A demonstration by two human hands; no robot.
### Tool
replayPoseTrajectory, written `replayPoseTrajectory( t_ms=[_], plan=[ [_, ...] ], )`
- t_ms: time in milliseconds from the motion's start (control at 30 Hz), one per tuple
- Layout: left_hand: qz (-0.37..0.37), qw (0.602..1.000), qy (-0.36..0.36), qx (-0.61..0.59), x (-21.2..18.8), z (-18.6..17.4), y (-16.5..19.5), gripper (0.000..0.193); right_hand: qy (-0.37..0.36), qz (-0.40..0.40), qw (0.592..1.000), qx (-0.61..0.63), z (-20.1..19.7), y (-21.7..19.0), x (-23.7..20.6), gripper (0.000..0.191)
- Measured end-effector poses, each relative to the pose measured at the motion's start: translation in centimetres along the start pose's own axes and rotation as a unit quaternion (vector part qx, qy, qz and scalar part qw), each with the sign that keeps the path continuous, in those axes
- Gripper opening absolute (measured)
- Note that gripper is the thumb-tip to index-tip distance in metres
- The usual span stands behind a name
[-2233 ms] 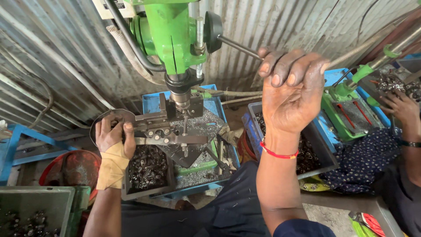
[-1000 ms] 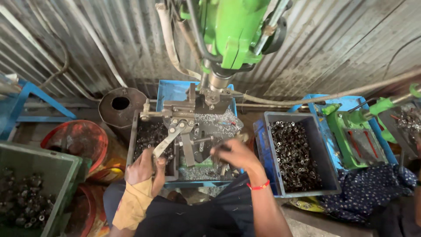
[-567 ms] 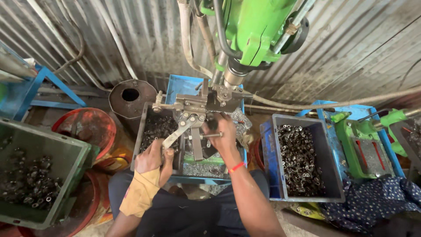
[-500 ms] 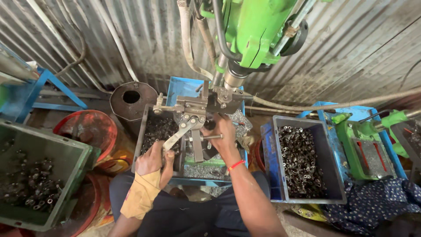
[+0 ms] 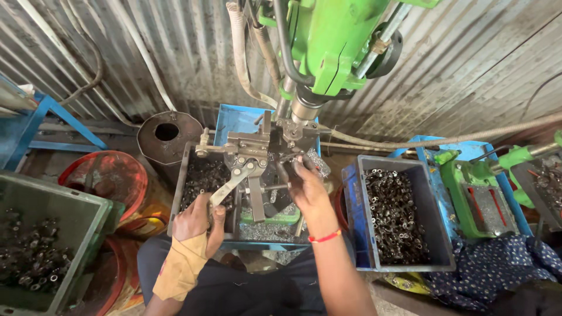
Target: The person repeatedly places small metal parts into a drill press vise, operates the drill to machine each piece, and then removes the finished parts into a bin. The cycle continues with multiple identical parts.
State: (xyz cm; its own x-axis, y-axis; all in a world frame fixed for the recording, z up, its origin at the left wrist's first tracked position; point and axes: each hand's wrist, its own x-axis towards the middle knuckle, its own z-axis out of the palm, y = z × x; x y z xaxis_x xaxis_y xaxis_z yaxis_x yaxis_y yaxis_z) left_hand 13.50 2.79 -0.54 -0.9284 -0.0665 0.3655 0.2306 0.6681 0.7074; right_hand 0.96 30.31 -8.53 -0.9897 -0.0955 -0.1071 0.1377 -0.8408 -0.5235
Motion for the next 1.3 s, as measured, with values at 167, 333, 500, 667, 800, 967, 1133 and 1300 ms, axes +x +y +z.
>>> replayPoseTrajectory(
  t_ms=[167, 333, 500, 667, 800, 967, 1133, 1300],
  plan=[
    [-0.001, 1.000, -0.001, 0.007, 0.1, 0.1, -0.1, 0.024, 0.083, -0.015, 0.994, 0.064, 0.7, 2.4, 2.4, 0.035],
    [-0.023, 0.999, -0.009, 0.021, 0.2, 0.4, -0.4, 0.022, 0.094, -0.011, 0.995, 0.040, 0.3, 3.0, 0.9, 0.041],
    [-0.001, 1.000, -0.002, 0.000, 0.1, 0.4, -0.8, 0.023, 0.075, -0.035, 0.994, 0.070, -0.3, 2.8, 0.7, 0.034],
    [-0.013, 1.000, -0.006, 0.006, 0.2, 0.5, -0.9, 0.022, 0.069, -0.022, 0.996, 0.058, -0.2, 2.3, 0.6, 0.032],
    [-0.011, 1.000, -0.002, 0.004, 0.2, 0.6, -0.9, 0.023, 0.099, -0.035, 0.993, 0.050, 0.2, 2.2, 0.1, 0.033],
    [-0.003, 1.000, 0.010, 0.002, 0.2, 0.6, -0.8, 0.023, 0.135, -0.037, 0.988, 0.063, 1.2, 2.1, -0.1, 0.032],
    [-0.032, 0.999, -0.009, 0.004, 0.3, 0.6, -0.9, 0.023, 0.097, -0.046, 0.994, 0.023, 3.2, 1.7, -0.9, 0.033],
    [-0.007, 1.000, 0.012, 0.005, 0.3, 0.6, -1.0, 0.022, 0.091, -0.113, 0.989, -0.019, 5.9, 1.5, -1.1, 0.027]
  ],
)
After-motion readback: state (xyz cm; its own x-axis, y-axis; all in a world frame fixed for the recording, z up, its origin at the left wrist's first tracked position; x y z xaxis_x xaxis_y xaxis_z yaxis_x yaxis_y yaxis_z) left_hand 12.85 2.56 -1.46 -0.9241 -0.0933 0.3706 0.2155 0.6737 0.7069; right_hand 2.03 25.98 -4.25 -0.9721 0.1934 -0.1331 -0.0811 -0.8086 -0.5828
